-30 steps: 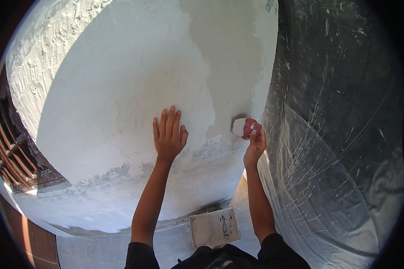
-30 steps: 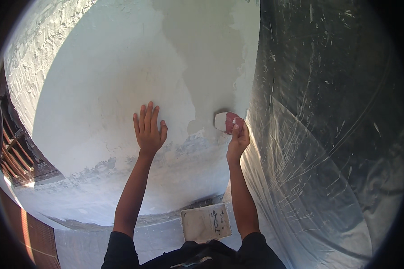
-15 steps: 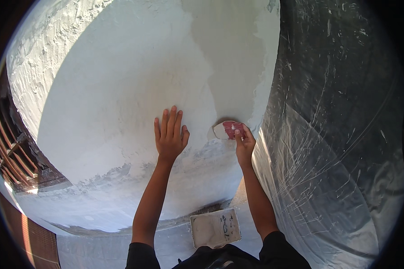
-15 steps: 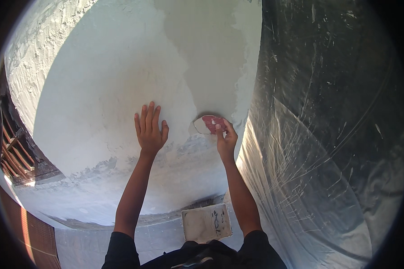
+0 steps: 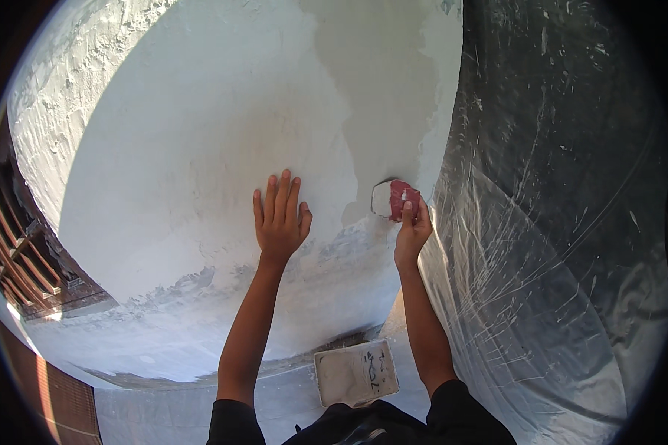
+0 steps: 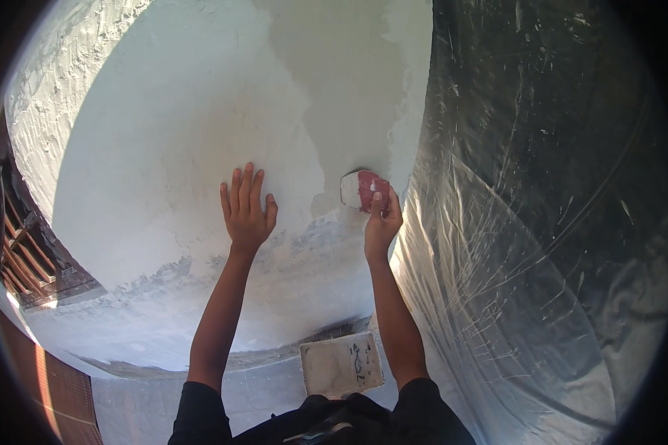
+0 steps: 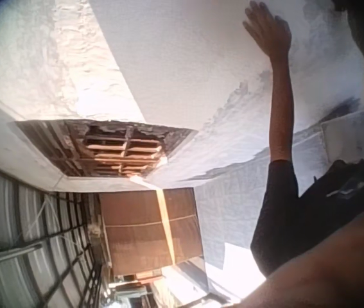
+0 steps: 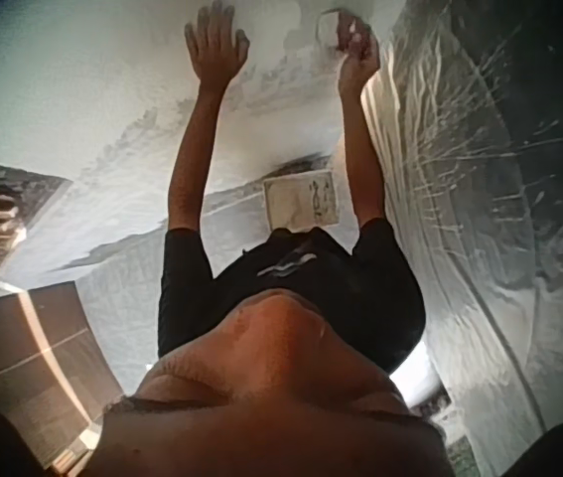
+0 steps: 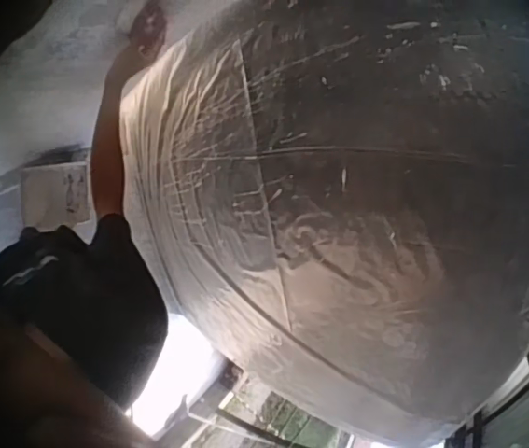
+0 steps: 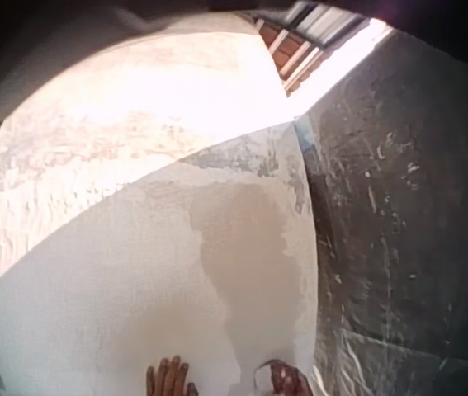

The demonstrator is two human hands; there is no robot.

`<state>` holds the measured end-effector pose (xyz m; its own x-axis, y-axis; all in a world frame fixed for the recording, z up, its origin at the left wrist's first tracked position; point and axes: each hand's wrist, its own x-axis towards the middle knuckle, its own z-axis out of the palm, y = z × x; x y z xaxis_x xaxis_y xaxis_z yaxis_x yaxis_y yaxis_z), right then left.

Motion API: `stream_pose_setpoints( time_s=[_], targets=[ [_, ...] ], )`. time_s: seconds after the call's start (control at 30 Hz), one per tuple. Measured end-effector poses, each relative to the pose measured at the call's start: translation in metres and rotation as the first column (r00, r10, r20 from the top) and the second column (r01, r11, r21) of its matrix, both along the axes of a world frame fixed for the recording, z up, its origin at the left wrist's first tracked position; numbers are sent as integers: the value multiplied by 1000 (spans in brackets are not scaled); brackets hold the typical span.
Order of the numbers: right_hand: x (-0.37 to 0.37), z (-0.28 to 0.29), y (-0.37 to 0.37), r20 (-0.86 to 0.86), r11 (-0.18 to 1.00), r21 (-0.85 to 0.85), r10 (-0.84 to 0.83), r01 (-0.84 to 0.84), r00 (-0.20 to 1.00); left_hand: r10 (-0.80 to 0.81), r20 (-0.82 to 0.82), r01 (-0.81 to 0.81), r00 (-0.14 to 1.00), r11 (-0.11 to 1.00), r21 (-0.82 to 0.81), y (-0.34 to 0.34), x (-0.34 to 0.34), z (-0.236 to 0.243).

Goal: The person applies plaster compound from a bucket onto a wall corner and smooths it with a hand scraper.

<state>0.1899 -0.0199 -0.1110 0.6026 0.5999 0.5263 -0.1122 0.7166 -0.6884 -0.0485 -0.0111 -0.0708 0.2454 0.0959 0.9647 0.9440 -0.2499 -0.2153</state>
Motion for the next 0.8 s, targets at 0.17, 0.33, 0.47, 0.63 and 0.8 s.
stream_pose_setpoints(
  time_s=[0.17,0.33,0.47,0.63,0.8],
  targets=[
    [8,-34,12,479,996,1,-74,84,874,-12,2,12,1000,1000,-3,2,8,1],
    [-9,-4,3,76,1000,-20,13,-11,997,10,-5,-11,1000,1000,-2,-1,-3,0],
    [1,-19,6,178,999,29,10,-16,984,-18,5,18,1000,1000,16,3,9,1],
    [-10,-2,4,44,999,-54,4,-2,999,8,2,-8,1000,1000,-10,-2,-1,0],
    [-7,-17,3,253,999,26,28,-35,967,-6,4,6,1000,1000,-3,1,5,-1]
  ],
)
